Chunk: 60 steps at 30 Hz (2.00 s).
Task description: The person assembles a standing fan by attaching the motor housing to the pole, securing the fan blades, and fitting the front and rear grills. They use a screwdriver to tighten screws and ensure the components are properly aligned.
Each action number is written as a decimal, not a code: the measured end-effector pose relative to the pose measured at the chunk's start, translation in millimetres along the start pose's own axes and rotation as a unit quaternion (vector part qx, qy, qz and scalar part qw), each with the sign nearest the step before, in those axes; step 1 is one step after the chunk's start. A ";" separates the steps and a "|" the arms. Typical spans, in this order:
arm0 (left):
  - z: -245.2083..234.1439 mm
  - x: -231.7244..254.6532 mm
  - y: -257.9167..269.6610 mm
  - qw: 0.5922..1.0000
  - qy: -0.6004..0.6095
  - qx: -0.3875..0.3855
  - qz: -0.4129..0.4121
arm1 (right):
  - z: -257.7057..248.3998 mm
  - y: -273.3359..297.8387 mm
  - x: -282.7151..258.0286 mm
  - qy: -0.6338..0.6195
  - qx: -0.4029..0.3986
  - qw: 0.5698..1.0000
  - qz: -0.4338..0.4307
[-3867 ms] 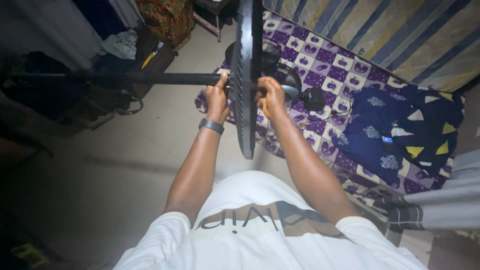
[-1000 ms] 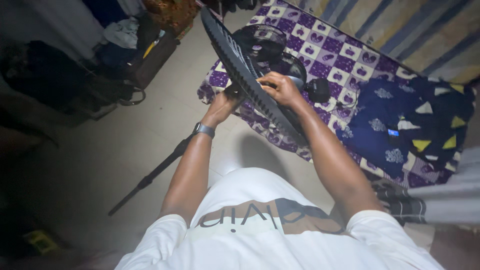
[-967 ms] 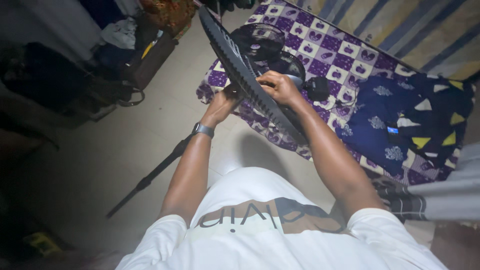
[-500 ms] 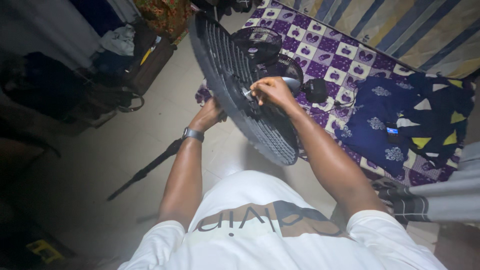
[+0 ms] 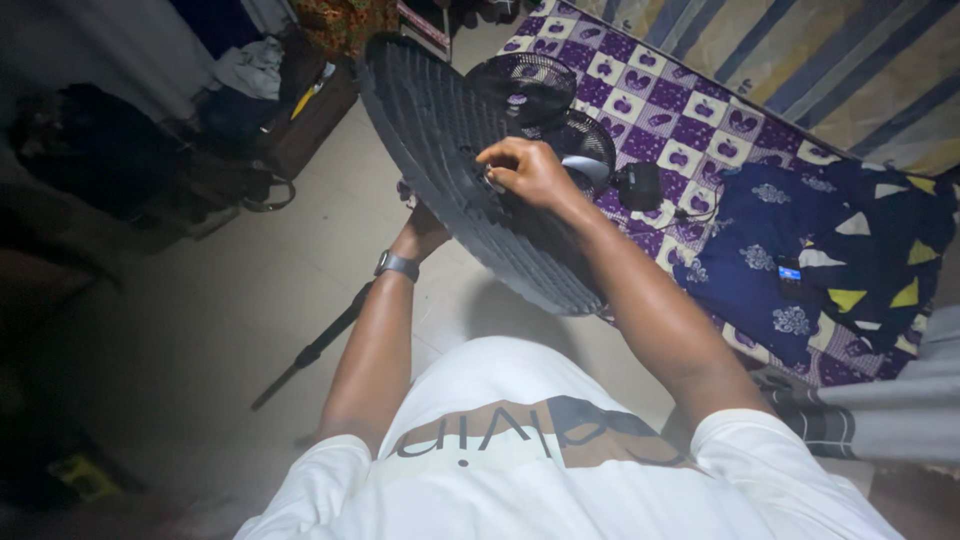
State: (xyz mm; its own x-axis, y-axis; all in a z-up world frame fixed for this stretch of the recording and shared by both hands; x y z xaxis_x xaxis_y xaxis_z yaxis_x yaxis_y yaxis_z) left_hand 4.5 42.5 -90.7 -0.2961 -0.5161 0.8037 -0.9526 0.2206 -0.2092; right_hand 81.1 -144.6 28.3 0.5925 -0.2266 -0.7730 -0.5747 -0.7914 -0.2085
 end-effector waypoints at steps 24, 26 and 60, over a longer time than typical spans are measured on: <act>-5.2 -25.3 -6.1 0.963 -0.226 0.074 0.127 | -13.1 -13.9 27.9 0.173 0.109 0.978 0.041; -4.6 -22.8 -2.2 0.974 -0.170 0.070 0.132 | -4.9 -17.1 40.3 -0.031 0.036 0.990 0.133; 15.0 -58.5 14.2 0.988 -0.061 0.126 0.058 | -2.3 -4.5 14.3 -0.161 -0.023 0.968 0.191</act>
State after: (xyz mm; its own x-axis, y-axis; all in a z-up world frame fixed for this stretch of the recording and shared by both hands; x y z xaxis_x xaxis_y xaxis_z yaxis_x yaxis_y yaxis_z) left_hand 7.2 63.4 -149.0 -0.3965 -0.5983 0.6963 -0.8942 0.0799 -0.4405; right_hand 93.5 -145.6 19.6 0.1301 -0.3244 -0.9369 -0.6866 -0.7112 0.1509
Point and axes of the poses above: each hand's wrist, its own y-axis away from the middle knuckle, its own z-axis out of the palm, x = y × z, the point moved 5 cm from there along -y, towards the middle knuckle, and after that the axes turned 10 degrees about -x, right-handed, at the moved point
